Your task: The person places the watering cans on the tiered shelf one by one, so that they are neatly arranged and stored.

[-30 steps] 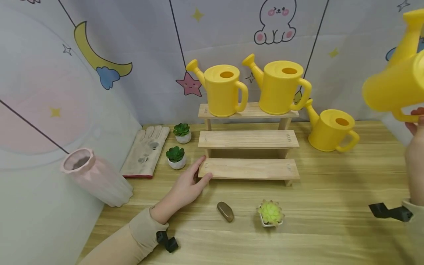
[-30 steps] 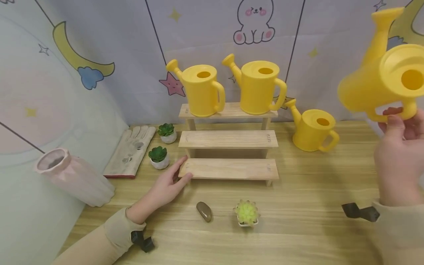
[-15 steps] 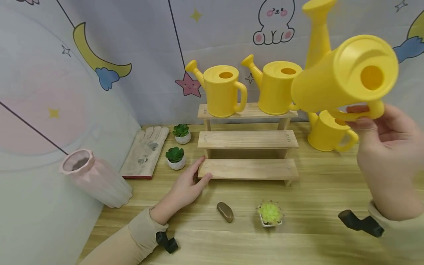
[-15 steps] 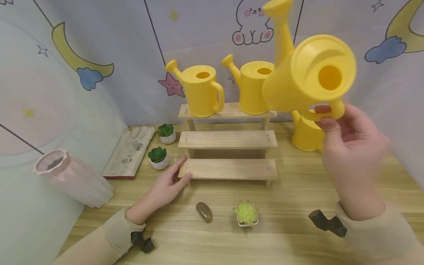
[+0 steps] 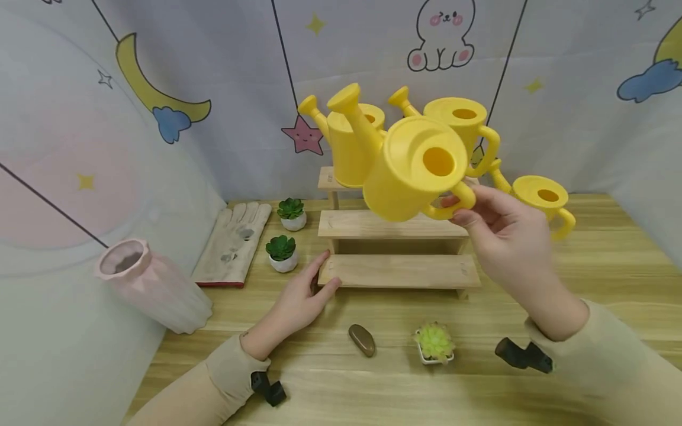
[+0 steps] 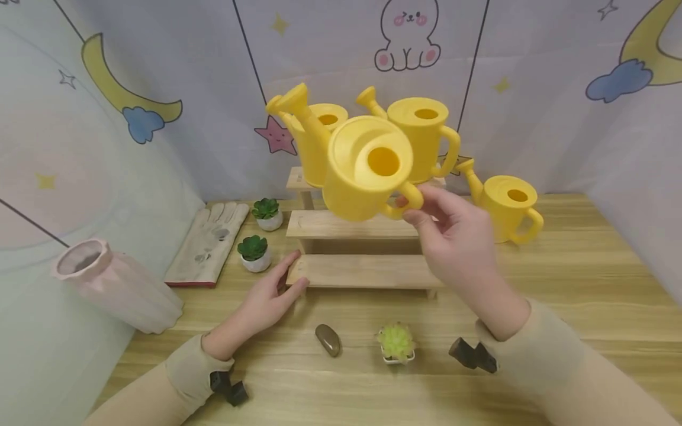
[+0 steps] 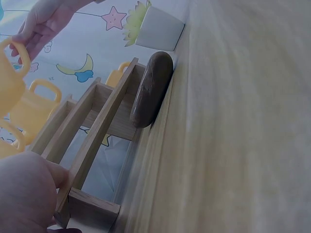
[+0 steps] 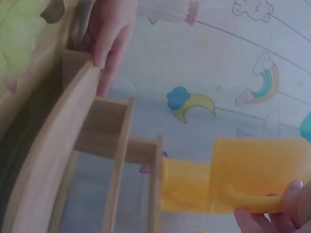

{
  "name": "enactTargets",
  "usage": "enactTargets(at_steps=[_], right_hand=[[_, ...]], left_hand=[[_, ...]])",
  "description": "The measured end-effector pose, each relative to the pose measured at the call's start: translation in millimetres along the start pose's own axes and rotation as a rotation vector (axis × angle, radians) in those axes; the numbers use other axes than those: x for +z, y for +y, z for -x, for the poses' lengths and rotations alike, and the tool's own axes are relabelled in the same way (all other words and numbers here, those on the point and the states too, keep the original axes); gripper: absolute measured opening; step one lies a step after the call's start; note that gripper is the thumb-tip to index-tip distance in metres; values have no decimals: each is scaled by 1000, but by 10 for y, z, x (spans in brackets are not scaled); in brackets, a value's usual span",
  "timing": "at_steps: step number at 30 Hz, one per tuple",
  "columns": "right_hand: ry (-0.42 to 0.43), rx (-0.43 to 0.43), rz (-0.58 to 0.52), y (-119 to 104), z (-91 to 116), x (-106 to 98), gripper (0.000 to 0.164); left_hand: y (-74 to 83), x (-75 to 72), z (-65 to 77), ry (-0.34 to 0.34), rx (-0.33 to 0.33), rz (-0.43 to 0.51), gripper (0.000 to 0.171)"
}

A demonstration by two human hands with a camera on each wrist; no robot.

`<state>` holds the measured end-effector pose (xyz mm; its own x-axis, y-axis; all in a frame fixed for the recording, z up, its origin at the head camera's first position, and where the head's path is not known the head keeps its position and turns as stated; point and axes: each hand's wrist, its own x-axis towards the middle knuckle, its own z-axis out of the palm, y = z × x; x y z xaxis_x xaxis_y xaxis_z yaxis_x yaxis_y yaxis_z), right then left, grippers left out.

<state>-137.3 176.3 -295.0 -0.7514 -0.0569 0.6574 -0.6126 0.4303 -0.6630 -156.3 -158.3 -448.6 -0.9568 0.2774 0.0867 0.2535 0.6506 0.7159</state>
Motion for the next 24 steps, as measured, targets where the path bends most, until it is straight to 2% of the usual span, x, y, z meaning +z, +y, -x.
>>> enactTargets(at_steps=[5, 11, 24], right_hand=[[-108, 60, 49, 31, -32, 219, 24], [-214, 148, 12, 96, -93, 440, 20], [-300, 210, 52, 176, -159, 642, 21]], left_hand=[[9, -11, -3, -1, 16, 5, 71], [18, -15, -6, -10, 32, 9, 72], [-9, -12, -12, -1, 38, -6, 73]])
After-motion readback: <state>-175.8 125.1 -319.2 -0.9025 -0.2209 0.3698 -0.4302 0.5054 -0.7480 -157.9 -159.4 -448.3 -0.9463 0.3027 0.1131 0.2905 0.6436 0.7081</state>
